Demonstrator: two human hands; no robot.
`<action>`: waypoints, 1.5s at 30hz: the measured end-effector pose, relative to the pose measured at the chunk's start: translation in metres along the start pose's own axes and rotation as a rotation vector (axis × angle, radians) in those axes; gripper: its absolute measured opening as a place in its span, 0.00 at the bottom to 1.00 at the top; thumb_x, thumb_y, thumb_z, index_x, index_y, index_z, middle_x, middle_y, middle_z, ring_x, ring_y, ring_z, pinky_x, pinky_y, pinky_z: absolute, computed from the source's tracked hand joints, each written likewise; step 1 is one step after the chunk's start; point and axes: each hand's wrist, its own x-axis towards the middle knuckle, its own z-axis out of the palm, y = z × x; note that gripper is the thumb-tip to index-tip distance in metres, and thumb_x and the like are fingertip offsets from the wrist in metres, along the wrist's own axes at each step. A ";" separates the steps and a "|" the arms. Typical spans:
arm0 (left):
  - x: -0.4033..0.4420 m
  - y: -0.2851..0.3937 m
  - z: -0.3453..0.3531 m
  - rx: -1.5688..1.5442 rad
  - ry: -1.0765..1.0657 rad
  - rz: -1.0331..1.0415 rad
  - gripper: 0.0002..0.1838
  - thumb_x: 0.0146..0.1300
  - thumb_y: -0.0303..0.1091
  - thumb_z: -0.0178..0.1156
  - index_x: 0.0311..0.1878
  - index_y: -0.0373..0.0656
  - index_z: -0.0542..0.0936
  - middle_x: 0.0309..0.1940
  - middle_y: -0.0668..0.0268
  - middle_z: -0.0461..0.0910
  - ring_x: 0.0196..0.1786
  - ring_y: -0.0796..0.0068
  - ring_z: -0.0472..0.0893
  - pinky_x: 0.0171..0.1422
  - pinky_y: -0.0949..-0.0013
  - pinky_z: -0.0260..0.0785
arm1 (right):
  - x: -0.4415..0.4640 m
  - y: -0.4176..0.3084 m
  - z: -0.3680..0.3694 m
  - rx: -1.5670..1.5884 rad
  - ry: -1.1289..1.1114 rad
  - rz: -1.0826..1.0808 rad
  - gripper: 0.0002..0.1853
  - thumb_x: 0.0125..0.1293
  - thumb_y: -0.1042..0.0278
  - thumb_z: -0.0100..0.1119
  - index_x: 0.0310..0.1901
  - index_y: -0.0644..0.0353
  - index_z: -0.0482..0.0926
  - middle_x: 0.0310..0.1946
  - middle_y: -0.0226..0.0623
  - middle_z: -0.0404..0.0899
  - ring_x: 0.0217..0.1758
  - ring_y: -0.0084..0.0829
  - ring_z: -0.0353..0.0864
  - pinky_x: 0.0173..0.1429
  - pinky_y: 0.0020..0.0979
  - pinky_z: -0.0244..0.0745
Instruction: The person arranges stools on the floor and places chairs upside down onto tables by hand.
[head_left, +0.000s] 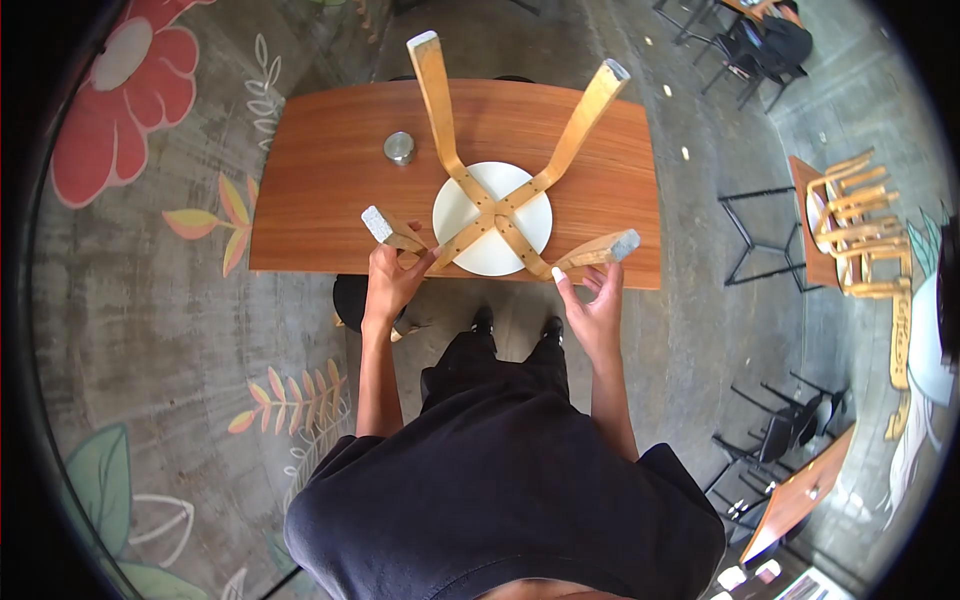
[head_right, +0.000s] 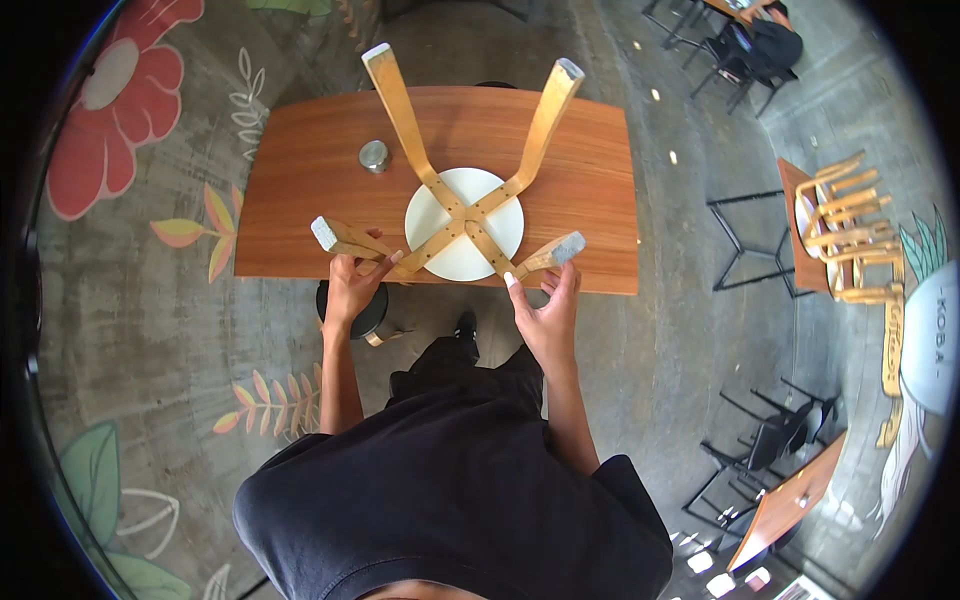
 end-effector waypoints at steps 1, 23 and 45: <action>-0.003 0.003 0.002 0.006 0.024 -0.017 0.27 0.55 0.36 0.75 0.52 0.30 0.77 0.50 0.51 0.82 0.48 0.60 0.84 0.54 0.62 0.76 | 0.007 0.002 -0.001 0.006 -0.028 -0.006 0.36 0.59 0.66 0.72 0.63 0.68 0.62 0.56 0.48 0.66 0.55 0.39 0.71 0.58 0.40 0.71; -0.237 0.114 0.166 0.052 0.835 -0.288 0.16 0.56 0.25 0.71 0.47 0.34 0.80 0.46 0.60 0.83 0.42 0.72 0.84 0.48 0.68 0.75 | 0.061 0.234 -0.034 -0.119 -0.899 -0.421 0.20 0.56 0.69 0.69 0.48 0.62 0.73 0.45 0.43 0.77 0.52 0.42 0.77 0.56 0.40 0.72; -0.645 -0.027 0.224 0.083 1.105 -1.239 0.39 0.60 0.61 0.63 0.61 0.35 0.75 0.56 0.39 0.76 0.62 0.43 0.75 0.66 0.54 0.67 | -0.290 0.194 -0.130 -0.360 -1.620 0.387 0.11 0.47 0.66 0.62 0.24 0.65 0.74 0.19 0.36 0.71 0.16 0.33 0.73 0.18 0.36 0.74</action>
